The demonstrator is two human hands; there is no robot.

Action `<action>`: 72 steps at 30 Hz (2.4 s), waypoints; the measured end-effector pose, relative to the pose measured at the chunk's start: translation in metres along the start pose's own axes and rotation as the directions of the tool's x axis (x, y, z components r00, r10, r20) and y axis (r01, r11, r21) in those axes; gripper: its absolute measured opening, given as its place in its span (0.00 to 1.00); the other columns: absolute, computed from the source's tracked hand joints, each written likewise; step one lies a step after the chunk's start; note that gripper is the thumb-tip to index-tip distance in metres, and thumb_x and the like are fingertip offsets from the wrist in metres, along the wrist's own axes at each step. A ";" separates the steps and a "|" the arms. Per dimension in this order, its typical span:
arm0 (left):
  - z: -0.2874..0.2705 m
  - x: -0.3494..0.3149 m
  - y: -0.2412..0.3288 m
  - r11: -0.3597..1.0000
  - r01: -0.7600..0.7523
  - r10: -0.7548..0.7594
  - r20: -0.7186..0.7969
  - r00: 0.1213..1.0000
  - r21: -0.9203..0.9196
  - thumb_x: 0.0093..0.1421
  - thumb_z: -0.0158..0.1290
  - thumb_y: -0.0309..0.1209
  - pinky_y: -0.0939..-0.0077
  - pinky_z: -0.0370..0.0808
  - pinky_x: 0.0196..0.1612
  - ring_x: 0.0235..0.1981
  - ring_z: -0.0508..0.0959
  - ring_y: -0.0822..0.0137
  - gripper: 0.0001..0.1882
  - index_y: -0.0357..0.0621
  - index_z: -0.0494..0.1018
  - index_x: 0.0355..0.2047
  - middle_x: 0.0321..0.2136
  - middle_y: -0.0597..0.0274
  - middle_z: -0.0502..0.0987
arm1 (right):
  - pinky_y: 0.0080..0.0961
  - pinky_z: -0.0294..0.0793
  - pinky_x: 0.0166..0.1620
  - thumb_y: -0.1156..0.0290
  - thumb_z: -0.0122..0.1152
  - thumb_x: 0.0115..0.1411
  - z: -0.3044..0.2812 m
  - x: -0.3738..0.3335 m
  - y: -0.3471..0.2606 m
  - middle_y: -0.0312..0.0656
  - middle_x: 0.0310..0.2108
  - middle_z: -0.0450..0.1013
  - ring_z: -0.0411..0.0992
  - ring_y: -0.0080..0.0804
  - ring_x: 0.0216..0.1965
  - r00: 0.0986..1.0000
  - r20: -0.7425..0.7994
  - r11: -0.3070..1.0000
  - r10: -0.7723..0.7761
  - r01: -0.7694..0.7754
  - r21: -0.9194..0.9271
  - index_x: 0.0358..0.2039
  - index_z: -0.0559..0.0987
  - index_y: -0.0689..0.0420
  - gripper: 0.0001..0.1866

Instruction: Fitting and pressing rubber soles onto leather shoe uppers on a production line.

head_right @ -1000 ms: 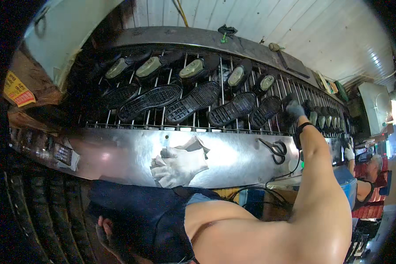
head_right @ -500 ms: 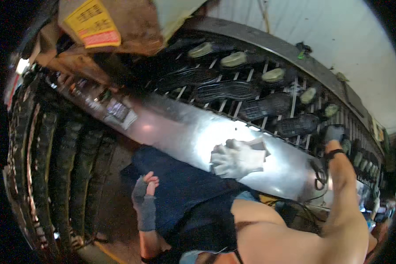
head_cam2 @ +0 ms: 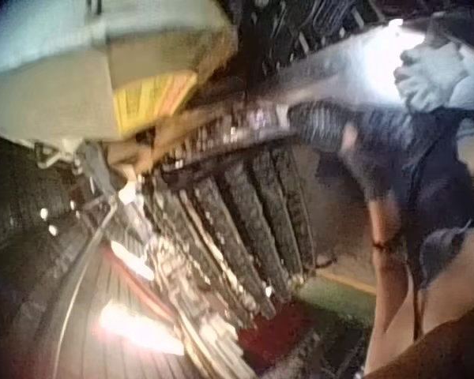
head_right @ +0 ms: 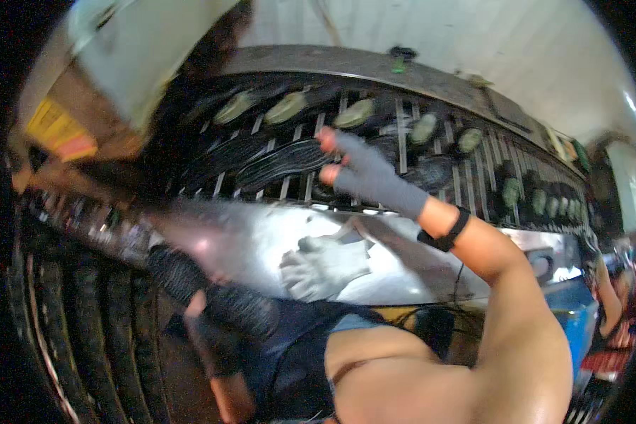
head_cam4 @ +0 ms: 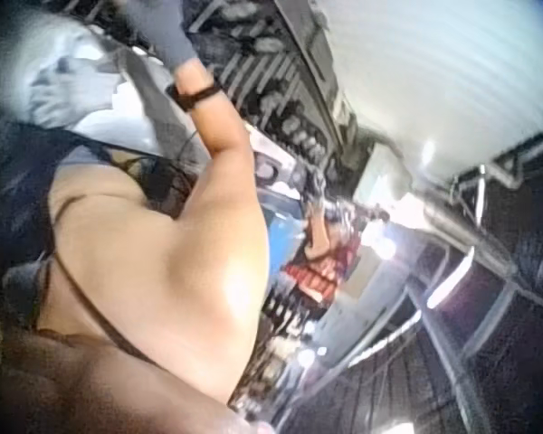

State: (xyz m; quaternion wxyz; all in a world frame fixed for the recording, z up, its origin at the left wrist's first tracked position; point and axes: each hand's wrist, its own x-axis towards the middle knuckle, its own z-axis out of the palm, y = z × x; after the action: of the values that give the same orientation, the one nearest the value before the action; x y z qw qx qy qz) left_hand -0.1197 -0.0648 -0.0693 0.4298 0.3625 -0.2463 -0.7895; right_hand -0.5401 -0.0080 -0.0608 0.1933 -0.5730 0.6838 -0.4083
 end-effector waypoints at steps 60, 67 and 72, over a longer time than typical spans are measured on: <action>-0.116 -0.026 0.110 0.886 -0.461 0.454 0.095 0.886 0.057 0.68 0.51 0.49 0.59 0.76 0.64 0.58 0.79 0.55 0.37 0.37 0.62 0.70 0.60 0.44 0.76 | 0.36 0.82 0.57 0.35 0.50 0.72 0.234 -0.040 -0.220 0.54 0.53 0.78 0.81 0.40 0.50 0.466 0.884 0.295 -0.037 -0.840 0.455 0.65 0.70 0.65 0.42; -0.114 -0.038 0.098 0.907 -0.420 0.415 0.172 0.893 -0.006 0.73 0.39 0.64 0.57 0.82 0.56 0.55 0.81 0.52 0.43 0.46 0.56 0.75 0.67 0.38 0.69 | 0.28 0.80 0.54 0.38 0.49 0.74 0.254 -0.054 -0.216 0.43 0.53 0.80 0.80 0.29 0.50 0.311 0.945 0.353 -0.105 -0.876 0.328 0.63 0.75 0.59 0.36; -0.103 -0.037 0.101 0.913 -0.407 0.389 0.248 0.887 0.022 0.72 0.38 0.66 0.55 0.81 0.58 0.57 0.79 0.51 0.43 0.48 0.56 0.75 0.67 0.38 0.68 | 0.29 0.80 0.56 0.40 0.50 0.74 0.241 -0.049 -0.216 0.44 0.54 0.80 0.80 0.30 0.50 0.398 0.910 0.436 -0.118 -0.802 0.408 0.63 0.75 0.59 0.35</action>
State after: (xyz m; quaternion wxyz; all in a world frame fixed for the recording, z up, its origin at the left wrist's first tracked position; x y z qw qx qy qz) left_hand 0.0253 -0.0921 -0.0490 0.5362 0.2224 -0.3939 -0.7126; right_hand -0.2151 -0.0449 -0.0451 0.8387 -0.3365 0.3281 -0.2753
